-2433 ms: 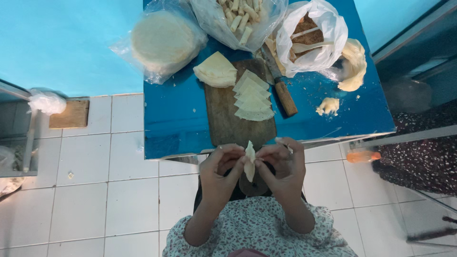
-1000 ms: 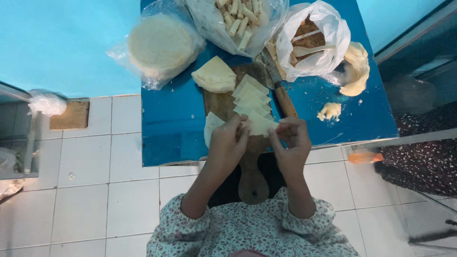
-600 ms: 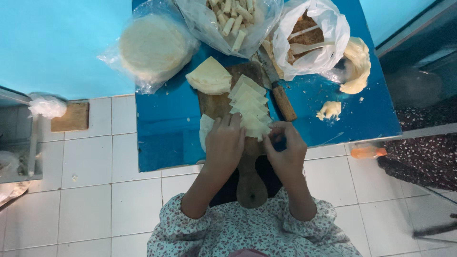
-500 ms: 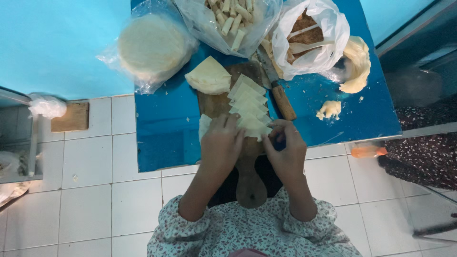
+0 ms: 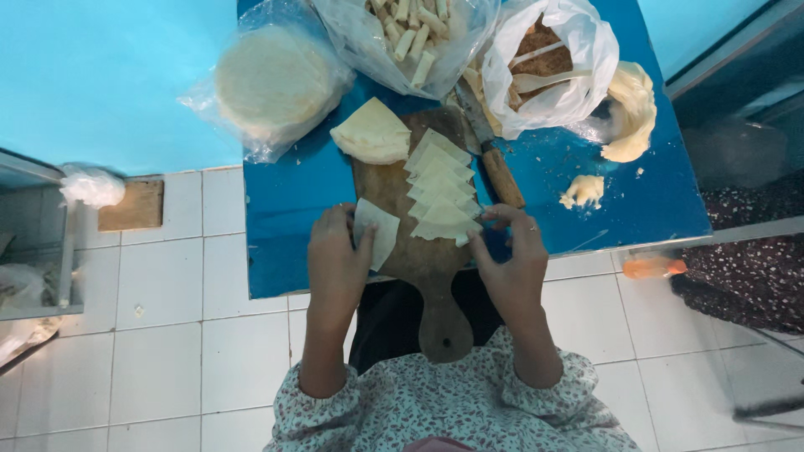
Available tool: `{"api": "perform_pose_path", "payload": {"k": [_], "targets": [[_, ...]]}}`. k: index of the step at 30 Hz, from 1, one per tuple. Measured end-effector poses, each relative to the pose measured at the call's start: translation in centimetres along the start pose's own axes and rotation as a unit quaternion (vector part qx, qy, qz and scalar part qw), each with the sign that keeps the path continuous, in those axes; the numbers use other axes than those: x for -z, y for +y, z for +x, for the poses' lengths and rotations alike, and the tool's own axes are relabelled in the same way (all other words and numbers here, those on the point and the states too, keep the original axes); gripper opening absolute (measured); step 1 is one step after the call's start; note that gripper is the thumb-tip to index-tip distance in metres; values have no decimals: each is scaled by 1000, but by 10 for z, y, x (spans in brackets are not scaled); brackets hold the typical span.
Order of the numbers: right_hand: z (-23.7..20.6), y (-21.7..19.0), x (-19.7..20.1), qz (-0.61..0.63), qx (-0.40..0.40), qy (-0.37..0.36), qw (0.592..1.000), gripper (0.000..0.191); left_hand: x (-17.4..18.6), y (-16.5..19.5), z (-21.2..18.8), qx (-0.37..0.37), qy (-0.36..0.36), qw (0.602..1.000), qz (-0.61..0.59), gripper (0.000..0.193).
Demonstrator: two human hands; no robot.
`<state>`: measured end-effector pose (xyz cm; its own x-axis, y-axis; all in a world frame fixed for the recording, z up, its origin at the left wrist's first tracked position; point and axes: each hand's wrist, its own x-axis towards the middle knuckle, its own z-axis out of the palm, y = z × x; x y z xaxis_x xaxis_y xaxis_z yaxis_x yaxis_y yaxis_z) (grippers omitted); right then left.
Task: The person folds triangular dough pieces by hand on a wooden board, dips some pieces into a bag of brown powder using a spoon, and places finished dough pieces into a plastic bag with other completed stick-shaped dough pieces. They work through dough pieces one at a time, arranging folded pieces on the board.
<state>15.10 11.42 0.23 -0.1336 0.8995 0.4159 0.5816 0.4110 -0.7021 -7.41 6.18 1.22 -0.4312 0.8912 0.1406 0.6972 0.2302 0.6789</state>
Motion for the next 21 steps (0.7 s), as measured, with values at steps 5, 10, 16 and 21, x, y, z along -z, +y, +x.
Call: {"api": "perform_pose_path", "payload": {"k": [5, 10, 16, 21], "targets": [[-8, -1, 4, 143, -70, -63, 985, 28, 5, 11, -8, -98, 56, 993, -43, 12], [-18, -4, 9, 457, -184, -211, 844, 45, -4, 52, -49, -252, 23, 965, -69, 13], [-23, 0, 14, 449, -164, -173, 861, 49, 1, 58, -58, -219, 39, 957, -188, 43], [-19, 7, 10, 482, -152, -146, 850, 46, -12, 41, -38, -21, -164, 894, -416, 57]]}}
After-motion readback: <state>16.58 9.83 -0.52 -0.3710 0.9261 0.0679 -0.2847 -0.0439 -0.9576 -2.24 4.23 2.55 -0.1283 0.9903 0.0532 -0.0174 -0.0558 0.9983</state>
